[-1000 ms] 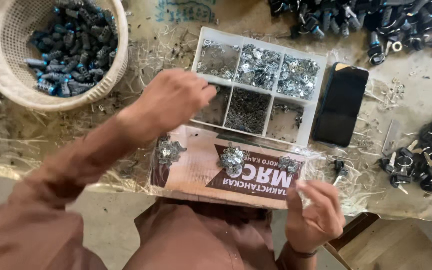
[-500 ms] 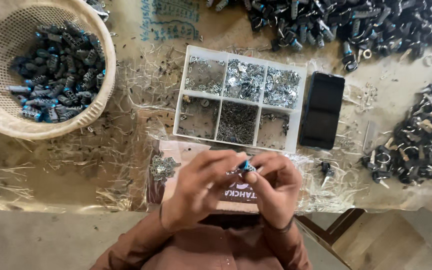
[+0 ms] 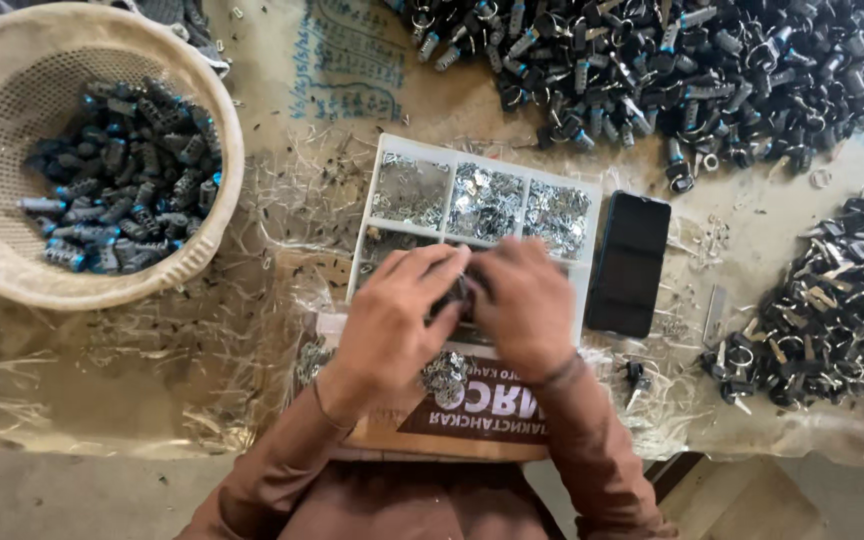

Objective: The person sits at a workbench assembling small blue plastic fittings with metal clips. They pick components from a compartment organizer box, press a metal clip onto each fitting by hand, and place finished assemblies into a plastic basket, repeating the cycle continuously.

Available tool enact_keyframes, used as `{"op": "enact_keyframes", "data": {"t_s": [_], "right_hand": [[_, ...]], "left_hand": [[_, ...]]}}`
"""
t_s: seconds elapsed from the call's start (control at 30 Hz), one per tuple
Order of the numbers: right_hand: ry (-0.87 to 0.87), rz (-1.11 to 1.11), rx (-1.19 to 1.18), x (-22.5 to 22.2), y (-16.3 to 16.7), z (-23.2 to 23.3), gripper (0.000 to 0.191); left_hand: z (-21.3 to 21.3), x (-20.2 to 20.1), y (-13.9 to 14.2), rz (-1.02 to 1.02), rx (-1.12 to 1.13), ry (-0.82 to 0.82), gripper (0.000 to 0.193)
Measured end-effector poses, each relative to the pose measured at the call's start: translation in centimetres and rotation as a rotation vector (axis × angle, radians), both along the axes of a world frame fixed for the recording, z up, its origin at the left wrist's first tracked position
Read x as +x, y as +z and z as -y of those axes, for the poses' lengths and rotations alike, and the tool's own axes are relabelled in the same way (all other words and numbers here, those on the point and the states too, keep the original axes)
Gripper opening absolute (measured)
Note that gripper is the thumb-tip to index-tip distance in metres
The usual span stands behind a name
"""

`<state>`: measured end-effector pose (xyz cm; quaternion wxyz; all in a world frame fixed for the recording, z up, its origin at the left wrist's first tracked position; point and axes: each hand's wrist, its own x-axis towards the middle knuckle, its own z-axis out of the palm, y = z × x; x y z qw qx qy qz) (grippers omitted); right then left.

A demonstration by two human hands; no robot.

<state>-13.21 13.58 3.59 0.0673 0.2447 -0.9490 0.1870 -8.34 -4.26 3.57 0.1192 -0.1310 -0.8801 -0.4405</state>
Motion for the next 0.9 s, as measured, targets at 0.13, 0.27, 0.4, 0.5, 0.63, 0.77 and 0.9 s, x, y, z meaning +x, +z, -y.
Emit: {"op": "enact_keyframes", "data": {"t_s": [0.13,0.27,0.4,0.5,0.63,0.77,0.9], "right_hand": [[-0.03,-0.106,-0.019,-0.5,0.1,0.9,0.009],[-0.118,0.128,-0.512,0.6,0.4,-0.7,0.01],[-0.075,0.178,-0.551,1.1,-0.1,-0.4,0.005],[-0.06,0.275,-0.624,1.2,-0.1,0.1,0.004],[-0.02,0.319,-0.655,1.0,0.3,-0.2,0.009],[-0.018,0.338,-0.666,1.0,0.3,-0.3,0.009],[0.02,0.212,-0.577,1.2,0.4,-0.1,0.009]], "left_hand": [[0.0,-0.6,-0.3,0.038,-0.002,-0.007,0.052],[0.8,-0.9,-0.6,0.032,0.088,0.005,0.05],[1.1,-1.3,-0.8,-0.019,0.179,-0.006,0.042],[1.2,-1.1,-1.0,-0.005,0.218,-0.013,0.04],[1.5,-1.0,-1.2,-0.003,0.273,-0.016,0.04],[1.6,-0.9,-1.2,0.01,0.301,-0.033,0.041],[1.7,-0.8,-1.1,0.037,0.327,-0.048,0.043]]}}
